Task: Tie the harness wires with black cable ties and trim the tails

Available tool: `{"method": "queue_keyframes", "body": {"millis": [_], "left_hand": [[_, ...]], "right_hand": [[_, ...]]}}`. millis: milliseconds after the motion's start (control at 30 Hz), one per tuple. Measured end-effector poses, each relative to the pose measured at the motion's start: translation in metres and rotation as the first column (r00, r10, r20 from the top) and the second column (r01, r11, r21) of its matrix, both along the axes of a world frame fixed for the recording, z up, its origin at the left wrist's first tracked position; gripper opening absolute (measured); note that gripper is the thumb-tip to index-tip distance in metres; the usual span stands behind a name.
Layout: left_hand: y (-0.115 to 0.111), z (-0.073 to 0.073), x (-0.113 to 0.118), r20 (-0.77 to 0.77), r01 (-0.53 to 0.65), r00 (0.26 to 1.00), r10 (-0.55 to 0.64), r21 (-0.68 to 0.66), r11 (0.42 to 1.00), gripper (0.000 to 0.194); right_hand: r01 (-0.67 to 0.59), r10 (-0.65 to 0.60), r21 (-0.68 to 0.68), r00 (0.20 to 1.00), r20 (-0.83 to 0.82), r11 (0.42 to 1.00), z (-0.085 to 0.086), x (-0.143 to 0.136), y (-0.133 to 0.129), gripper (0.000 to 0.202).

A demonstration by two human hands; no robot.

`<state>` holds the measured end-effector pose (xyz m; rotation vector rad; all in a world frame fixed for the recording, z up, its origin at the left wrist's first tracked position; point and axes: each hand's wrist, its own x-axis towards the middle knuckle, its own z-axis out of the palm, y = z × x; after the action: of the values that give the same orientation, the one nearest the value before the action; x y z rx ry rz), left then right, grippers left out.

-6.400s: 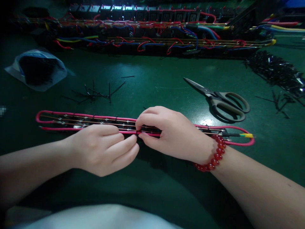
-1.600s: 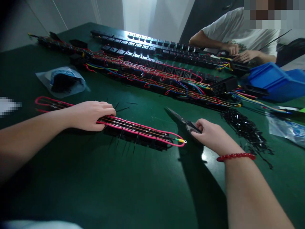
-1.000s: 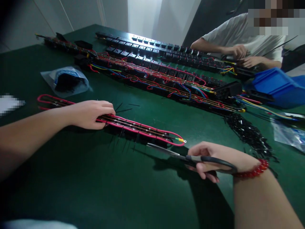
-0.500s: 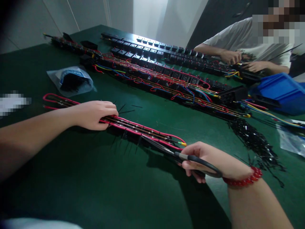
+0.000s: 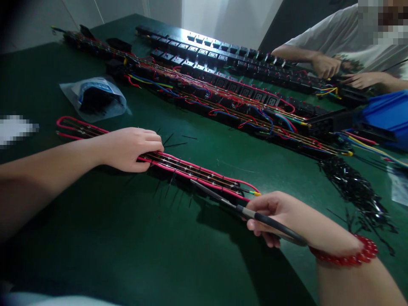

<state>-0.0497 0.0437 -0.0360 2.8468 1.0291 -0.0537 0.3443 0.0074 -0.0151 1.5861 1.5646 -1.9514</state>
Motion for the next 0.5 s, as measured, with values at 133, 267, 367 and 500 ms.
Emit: {"method": "queue_keyframes", "body": {"millis": [133,267,367,500], "left_hand": [[0.0008,-0.0023,-0.0016,0.005,0.013,1.0,-0.013,0.027,1.0,0.024],[0.0,-0.0024,-0.0015,-0.021,0.013,1.0,-0.012,0.055,0.998,0.026],[-0.0011,-0.0006,-0.0003,-0.053,0.019,0.998,-0.015,0.071,0.997,0.028],[-0.0016,0.0009,0.0008,-0.076,0.013,0.997,-0.008,0.071,0.997,0.029]], "right_hand": [[0.0,0.0,-0.025,1.0,0.008,1.0,0.0002,0.0029,0.0001,0.046],[0.012,-0.011,-0.039,1.0,0.015,0.999,0.0014,0.0018,-0.0009,0.048],[0.01,-0.01,-0.034,1.0,0.017,0.999,0.0017,-0.0003,-0.0017,0.048],[-0.006,0.006,-0.005,1.0,0.029,1.0,0.0008,0.0008,-0.0028,0.044]]}}
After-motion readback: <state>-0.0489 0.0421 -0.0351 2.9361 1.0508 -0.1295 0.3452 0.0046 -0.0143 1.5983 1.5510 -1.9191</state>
